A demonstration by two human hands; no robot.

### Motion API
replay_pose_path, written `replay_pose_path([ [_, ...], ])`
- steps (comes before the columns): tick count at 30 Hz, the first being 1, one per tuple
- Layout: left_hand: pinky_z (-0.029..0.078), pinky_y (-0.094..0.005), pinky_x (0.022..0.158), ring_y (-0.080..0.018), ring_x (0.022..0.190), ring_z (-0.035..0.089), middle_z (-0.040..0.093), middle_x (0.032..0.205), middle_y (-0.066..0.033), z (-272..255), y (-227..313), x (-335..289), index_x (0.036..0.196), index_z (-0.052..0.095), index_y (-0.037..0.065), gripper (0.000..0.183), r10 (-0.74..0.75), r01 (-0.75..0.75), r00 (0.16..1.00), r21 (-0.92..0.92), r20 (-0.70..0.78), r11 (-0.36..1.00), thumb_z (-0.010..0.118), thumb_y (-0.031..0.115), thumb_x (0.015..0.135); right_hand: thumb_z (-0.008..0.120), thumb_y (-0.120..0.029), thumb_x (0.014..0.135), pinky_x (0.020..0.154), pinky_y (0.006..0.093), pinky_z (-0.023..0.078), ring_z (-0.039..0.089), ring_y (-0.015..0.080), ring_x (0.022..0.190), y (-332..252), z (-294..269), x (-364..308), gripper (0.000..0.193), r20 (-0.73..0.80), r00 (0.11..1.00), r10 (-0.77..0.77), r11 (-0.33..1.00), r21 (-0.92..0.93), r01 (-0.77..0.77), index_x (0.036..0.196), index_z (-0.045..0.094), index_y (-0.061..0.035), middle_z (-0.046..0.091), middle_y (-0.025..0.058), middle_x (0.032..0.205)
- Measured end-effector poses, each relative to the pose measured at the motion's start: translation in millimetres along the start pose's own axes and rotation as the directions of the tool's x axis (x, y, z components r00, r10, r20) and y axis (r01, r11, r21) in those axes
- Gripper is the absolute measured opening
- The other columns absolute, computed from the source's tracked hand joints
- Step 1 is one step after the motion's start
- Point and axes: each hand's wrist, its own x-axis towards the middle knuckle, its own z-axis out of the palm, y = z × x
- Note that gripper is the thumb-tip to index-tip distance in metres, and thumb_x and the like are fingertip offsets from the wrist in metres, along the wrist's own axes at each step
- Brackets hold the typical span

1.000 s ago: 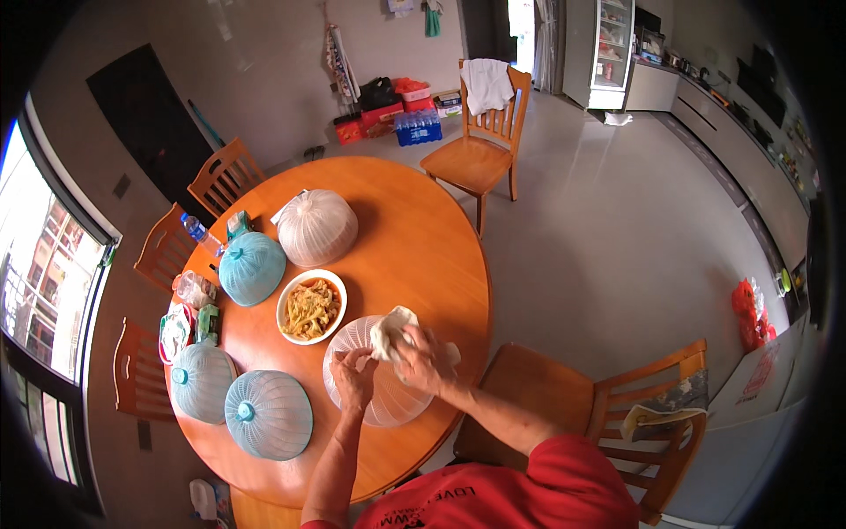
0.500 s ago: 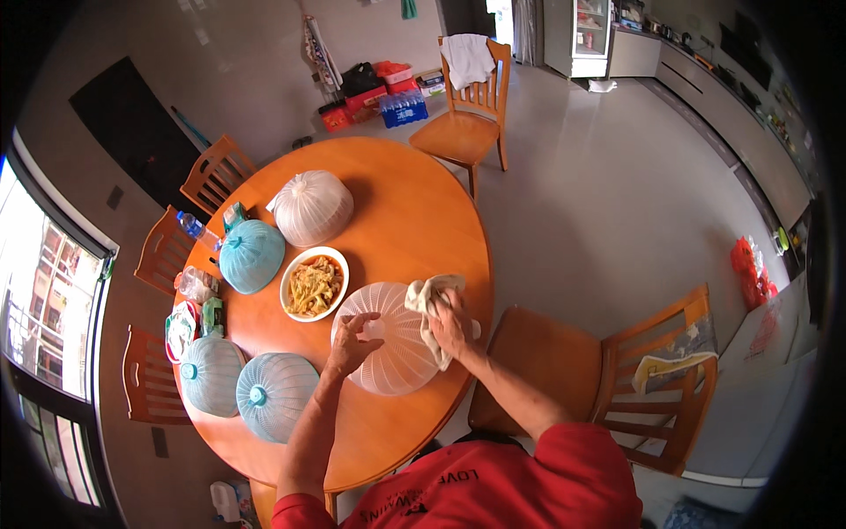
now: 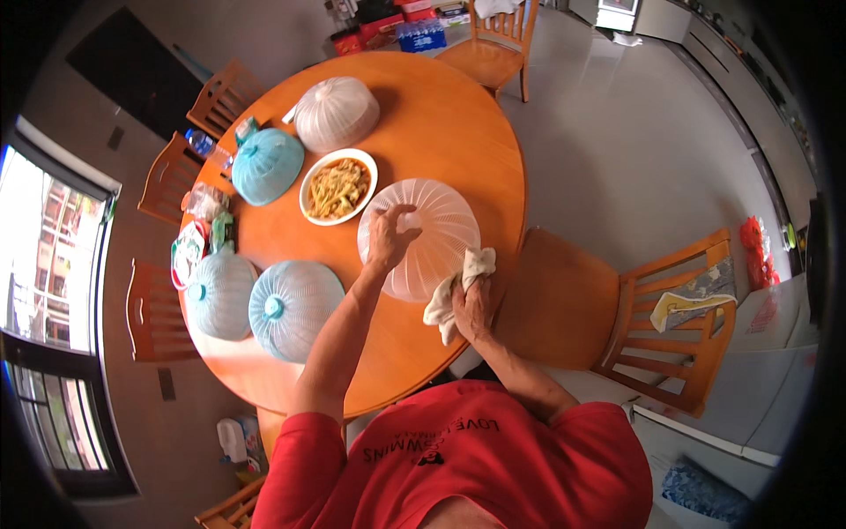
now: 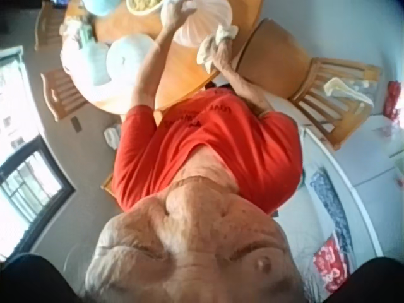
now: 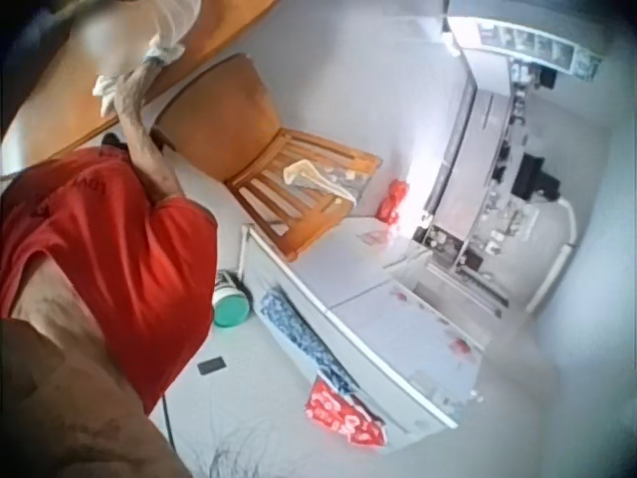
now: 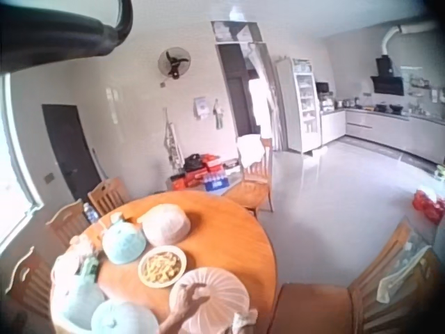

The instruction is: The person wipes a round wooden dining table and several wooden chairs using a white cloth. They lift and wipe under food covers on the table, then move to clean the chairs individually, including the backrests and seats, before returning to wipe the table surface again.

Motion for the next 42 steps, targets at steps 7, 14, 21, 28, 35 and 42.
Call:
replay_pose_path([
  [7,0.051,-0.038,0.083,-0.0259,0.101,0.057,0.055,0.113,-0.0201,-18.3,-3.9,-14.6,0.136,0.04,0.002,0.073,-0.109,0.064,0.99,-0.398,-0.089,0.915,0.076,0.028,0.077,0.057,-0.015,0.087,0.084,0.0416,0.048,0.061,0.0305,0.096,-2.5,-11.9,-42.7,0.033,0.48,0.811,-0.334,0.92,0.354,0.17,0.116,0.052,0.0018,0.06,0.0199,0.105],
  [14,0.052,-0.0322,0.072,-0.0185,0.097,0.057,0.055,0.109,-0.011,-18.8,-22.2,-114.3,0.133,0.04,0.005,0.055,-0.379,0.219,0.924,-0.735,-0.056,0.642,0.063,0.03,0.09,0.064,-0.01,0.083,0.066,0.0396,0.056,0.054,0.0349,0.096,-57.3,-23.4,47.4,0.036,0.041,0.779,-0.625,0.755,-0.221,0.618,0.114,0.053,0.0029,0.046,0.021,0.112],
  [21,0.052,-0.037,0.084,-0.0201,0.105,0.057,0.056,0.119,-0.0082,-4.7,10.6,-180.0,0.135,0.041,0.008,0.051,-0.479,0.262,0.816,-0.945,0.325,-0.194,0.059,0.031,0.093,0.07,-0.014,0.076,0.102,0.046,0.04,0.04,0.0411,0.126,-81.6,-19.6,-22.1,0.044,0.727,0.342,-0.595,0.607,0.127,0.784,0.117,0.058,-0.0012,0.038,0.0259,0.134],
  [28,0.046,-0.0311,0.09,-0.0178,0.106,0.055,0.055,0.118,-0.0091,-50.8,7.3,-132.5,0.132,0.042,0.004,0.045,-0.553,-0.029,0.727,-0.823,-0.407,0.567,0.059,0.02,0.093,0.075,-0.03,0.074,0.101,0.0492,0.033,0.037,0.0351,0.129,-127.8,-18.2,74.9,0.067,0.325,0.688,-0.649,0.682,-0.154,0.715,0.129,0.047,-0.0039,0.041,0.017,0.136],
  [35,0.042,-0.044,0.094,-0.032,0.111,0.051,0.051,0.125,-0.0142,-35.7,-36.2,-55.2,0.135,0.043,0.012,0.054,-0.219,0.168,0.775,-0.14,-0.593,0.976,0.064,0.022,0.086,0.072,-0.043,0.074,0.105,0.0541,0.017,0.025,0.0315,0.139,-84.3,22.2,99.2,0.081,0.38,0.685,-0.622,0.592,-0.345,0.729,0.139,0.039,-0.0083,0.033,0.0105,0.147],
  [42,0.043,-0.0474,0.088,-0.0371,0.107,0.051,0.052,0.118,-0.0167,-8.0,-29.9,-81.2,0.133,0.044,0.013,0.05,-0.349,0.297,0.869,-0.195,-0.351,0.935,0.059,0.03,0.089,0.073,-0.043,0.071,0.104,0.0499,0.02,0.031,0.0275,0.136,-72.6,-17.3,118.4,0.08,0.431,0.575,-0.695,0.544,-0.207,0.813,0.137,0.043,-0.0075,0.042,0.0074,0.143],
])
